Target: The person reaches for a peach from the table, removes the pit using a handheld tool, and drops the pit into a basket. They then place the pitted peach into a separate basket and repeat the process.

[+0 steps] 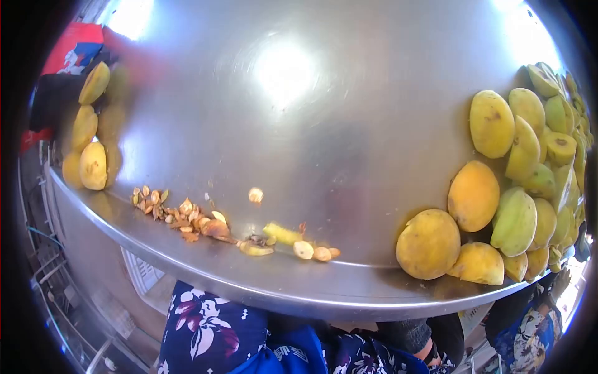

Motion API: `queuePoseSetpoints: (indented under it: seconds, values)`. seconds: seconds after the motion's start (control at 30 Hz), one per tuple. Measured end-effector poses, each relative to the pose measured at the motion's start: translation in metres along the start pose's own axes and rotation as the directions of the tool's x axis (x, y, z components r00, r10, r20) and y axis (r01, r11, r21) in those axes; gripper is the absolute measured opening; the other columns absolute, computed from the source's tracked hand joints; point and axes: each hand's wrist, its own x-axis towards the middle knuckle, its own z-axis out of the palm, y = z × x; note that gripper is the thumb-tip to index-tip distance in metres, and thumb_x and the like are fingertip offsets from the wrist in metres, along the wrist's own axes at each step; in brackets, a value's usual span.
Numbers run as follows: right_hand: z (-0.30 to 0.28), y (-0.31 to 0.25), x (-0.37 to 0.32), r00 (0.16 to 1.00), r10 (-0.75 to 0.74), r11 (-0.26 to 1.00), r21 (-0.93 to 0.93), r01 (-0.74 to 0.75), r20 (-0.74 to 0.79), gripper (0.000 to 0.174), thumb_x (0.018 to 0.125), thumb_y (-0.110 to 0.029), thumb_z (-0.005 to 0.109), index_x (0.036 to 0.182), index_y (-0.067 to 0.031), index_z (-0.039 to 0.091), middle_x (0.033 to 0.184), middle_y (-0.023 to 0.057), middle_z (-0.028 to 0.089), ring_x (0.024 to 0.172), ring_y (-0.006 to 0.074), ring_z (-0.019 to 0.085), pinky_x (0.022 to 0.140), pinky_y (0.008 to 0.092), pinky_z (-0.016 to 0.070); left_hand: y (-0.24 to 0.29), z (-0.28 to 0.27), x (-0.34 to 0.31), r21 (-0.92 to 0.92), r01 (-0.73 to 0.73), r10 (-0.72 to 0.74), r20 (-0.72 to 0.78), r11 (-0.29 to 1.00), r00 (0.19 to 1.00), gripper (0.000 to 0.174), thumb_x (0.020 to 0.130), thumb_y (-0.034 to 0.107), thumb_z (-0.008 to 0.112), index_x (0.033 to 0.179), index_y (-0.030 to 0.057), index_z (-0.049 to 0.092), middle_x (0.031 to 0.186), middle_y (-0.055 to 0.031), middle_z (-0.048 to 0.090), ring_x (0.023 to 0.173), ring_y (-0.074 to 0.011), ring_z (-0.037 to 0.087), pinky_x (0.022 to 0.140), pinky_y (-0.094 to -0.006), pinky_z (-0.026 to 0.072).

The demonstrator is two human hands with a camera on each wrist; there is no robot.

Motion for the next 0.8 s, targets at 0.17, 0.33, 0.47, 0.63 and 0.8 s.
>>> queuePoseSetpoints:
  seconds: [0.17,0.33,0.47,0.63,0.8]
  values:
    - [0.0,-0.007,-0.004,0.999,0.028,0.999,0.025,-0.027,-0.026,0.023,0.084,-0.014,0.064,0.104,-0.0066,0.055,0.091,0.0193,0.063,0.08,0.0401,0.061,0.066,0.0457,0.05,-0.011,-0.003,-0.035,-0.062,-0.027,0.027,0.002,0.998,1.0,0.041,0.082,0.02,0.058,0.118,0.0012,0.056,0.117,-0.0218,0.059,0.106,-0.0292,0.06,0.09,-0.0347,0.0476]
    - [0.004,-0.016,-0.016,0.994,0.051,0.998,0.039,-0.048,-0.094,0.023,0.084,-0.014,0.064,0.104,-0.0064,0.055,0.092,0.0197,0.063,0.081,0.0401,0.061,0.067,0.0458,0.0498,-0.007,-0.02,-0.1,-0.177,-0.079,0.079,-0.007,0.981,0.997,0.043,0.082,0.02,0.058,0.12,0.0011,0.055,0.118,-0.0216,0.059,0.107,-0.0291,0.059,0.09,-0.0343,0.0475]
    - [0.003,-0.029,-0.039,0.988,0.059,0.998,0.043,-0.053,-0.143,0.023,0.084,-0.013,0.064,0.104,-0.0062,0.055,0.092,0.02,0.063,0.082,0.0401,0.061,0.067,0.0459,0.0497,0.003,-0.037,-0.157,-0.334,-0.134,0.12,-0.062,0.933,0.991,0.044,0.081,0.02,0.059,0.121,0.001,0.055,0.119,-0.0215,0.058,0.107,-0.029,0.059,0.091,-0.0339,0.0474]
    - [0.004,-0.027,-0.041,0.964,-0.001,0.992,0.124,0.035,-0.267,0.033,0.08,-0.006,0.065,0.11,-0.0041,0.052,0.093,0.0205,0.062,0.087,0.0396,0.061,0.073,0.0435,0.0481,0.028,-0.134,-0.272,-0.471,-0.125,0.05,-0.169,0.873,0.984,0.05,0.076,0.02,0.066,0.12,0.0018,0.052,0.093,-0.0134,0.064,0.085,-0.0251,0.064,0.073,-0.0372,0.0521]
    - [0.01,-0.027,-0.035,0.92,0.021,0.98,0.189,0.058,-0.39,0.034,0.078,-0.01,0.069,0.109,-0.005,0.053,0.079,0.0185,0.063,0.073,0.0367,0.062,0.063,0.0415,0.0483,0.009,-0.197,-0.391,-0.559,-0.185,0.024,-0.283,0.808,0.959,0.053,0.072,0.025,0.066,0.12,0.0071,0.055,0.114,-0.0219,0.053,0.096,-0.0375,0.058,0.084,-0.0452,0.0479]
